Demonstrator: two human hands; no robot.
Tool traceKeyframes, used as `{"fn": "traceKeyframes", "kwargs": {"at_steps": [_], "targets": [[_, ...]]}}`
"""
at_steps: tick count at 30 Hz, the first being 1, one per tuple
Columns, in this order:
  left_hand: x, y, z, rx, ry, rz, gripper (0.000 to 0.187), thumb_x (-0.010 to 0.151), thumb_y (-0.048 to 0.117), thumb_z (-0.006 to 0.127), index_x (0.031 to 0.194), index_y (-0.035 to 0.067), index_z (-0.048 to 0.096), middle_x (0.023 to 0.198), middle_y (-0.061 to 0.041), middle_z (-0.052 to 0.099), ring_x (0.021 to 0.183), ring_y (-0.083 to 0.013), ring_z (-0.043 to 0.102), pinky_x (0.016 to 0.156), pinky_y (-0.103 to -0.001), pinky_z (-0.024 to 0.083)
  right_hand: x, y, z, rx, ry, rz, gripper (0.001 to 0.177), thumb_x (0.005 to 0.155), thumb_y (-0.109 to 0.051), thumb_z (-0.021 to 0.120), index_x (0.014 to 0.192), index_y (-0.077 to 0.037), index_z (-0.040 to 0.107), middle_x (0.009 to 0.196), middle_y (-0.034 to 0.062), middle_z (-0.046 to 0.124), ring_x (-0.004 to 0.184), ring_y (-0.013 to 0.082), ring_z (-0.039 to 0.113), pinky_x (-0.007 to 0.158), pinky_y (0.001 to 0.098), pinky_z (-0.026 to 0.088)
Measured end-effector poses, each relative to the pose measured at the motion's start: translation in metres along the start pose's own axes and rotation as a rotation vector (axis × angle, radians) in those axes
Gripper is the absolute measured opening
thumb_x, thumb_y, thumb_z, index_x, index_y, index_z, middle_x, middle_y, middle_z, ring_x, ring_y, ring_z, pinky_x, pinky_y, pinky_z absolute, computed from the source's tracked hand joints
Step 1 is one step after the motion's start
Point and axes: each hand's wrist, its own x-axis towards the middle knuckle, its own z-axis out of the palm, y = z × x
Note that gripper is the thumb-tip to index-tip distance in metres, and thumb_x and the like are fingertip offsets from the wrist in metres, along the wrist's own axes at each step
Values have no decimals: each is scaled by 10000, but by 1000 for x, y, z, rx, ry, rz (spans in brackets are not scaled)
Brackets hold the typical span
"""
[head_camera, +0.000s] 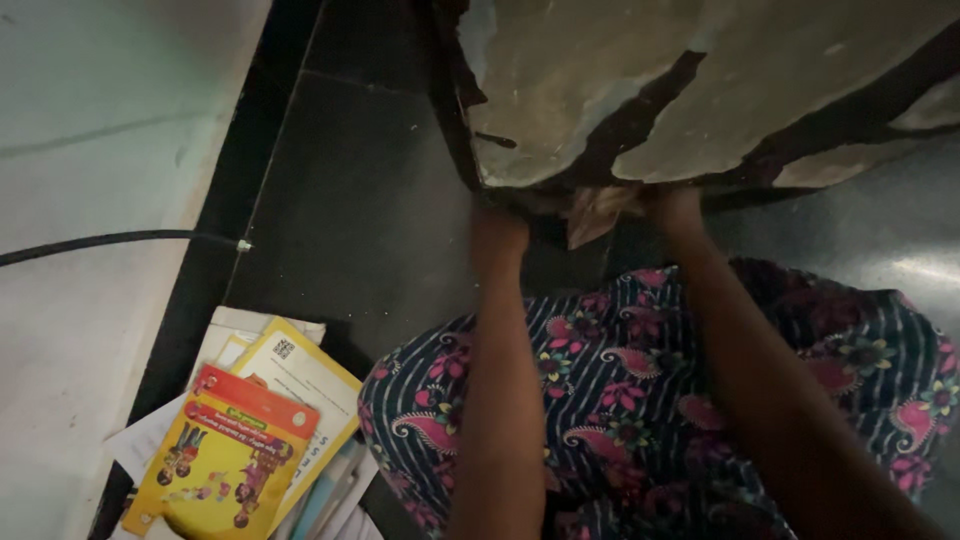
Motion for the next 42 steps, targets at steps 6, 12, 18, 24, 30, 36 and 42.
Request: {"fn": "traceKeyframes", "kwargs": {"at_steps": [6, 12, 18, 24, 30, 36, 42], "targets": [[-31, 23, -46, -569, 204, -102, 575, 937, 163, 579, 1434, -31, 364, 1265, -274, 616, 1105, -443, 638, 905, -522, 521, -17, -56, 21, 70, -510, 201, 326, 1105, -332, 568, 1358, -147, 657, 1284, 136, 691, 1179, 311, 666, 1007, 444, 506], [-31, 21, -46, -475, 261, -40, 520, 946, 153, 602, 1400, -35, 432, 1268, -293, 640, 1160, -461, 634, 957, -523, 510, -7, -101, -7, 95, -466, 112, 334, 1100, -337, 563, 1351, -137, 656, 1277, 153, 687, 1165, 330, 665, 997, 459, 509], [-15, 6, -28, -401, 251, -21, 518, 910, 147, 629, 1369, -41, 481, 1299, -293, 615, 1189, -447, 609, 994, -508, 499, 26, -103, 9, 117, -375, 135, 343, 1094, -342, 558, 1344, -127, 654, 1271, 171, 684, 1151, 350, 664, 987, 475, 512], [-11, -1, -14, -356, 343, 68, 489, 977, 197, 607, 1415, 1, 514, 1349, -230, 606, 1194, -405, 615, 1000, -494, 498, 50, -102, 23, 113, -391, 139, 352, 1088, -347, 553, 1336, -118, 652, 1264, 188, 681, 1137, 369, 663, 976, 490, 514], [-19, 5, -22, -391, 446, 161, 565, 936, 203, 677, 1424, -17, 495, 1353, -236, 605, 1188, -404, 618, 999, -478, 504, 82, -133, 47, 227, -351, 72, 361, 1082, -352, 549, 1329, -108, 651, 1258, 205, 678, 1123, 389, 662, 966, 506, 517], [-39, 22, -56, -520, 319, -16, 779, 844, 288, 790, 1429, -41, 393, 1358, -262, 561, 1207, -403, 587, 977, -478, 488, 97, -159, 78, 339, -317, 44, 371, 1077, -357, 544, 1321, -99, 649, 1251, 223, 675, 1109, 408, 661, 956, 521, 520], [-24, 12, -29, -494, 392, 40, 630, 966, 261, 672, 1451, -47, 413, 1333, -283, 617, 1209, -423, 629, 989, -483, 517, 97, -162, 85, 393, -308, 35, 381, 1071, -362, 539, 1314, -89, 647, 1245, 240, 672, 1096, 428, 661, 945, 537, 522]]}}
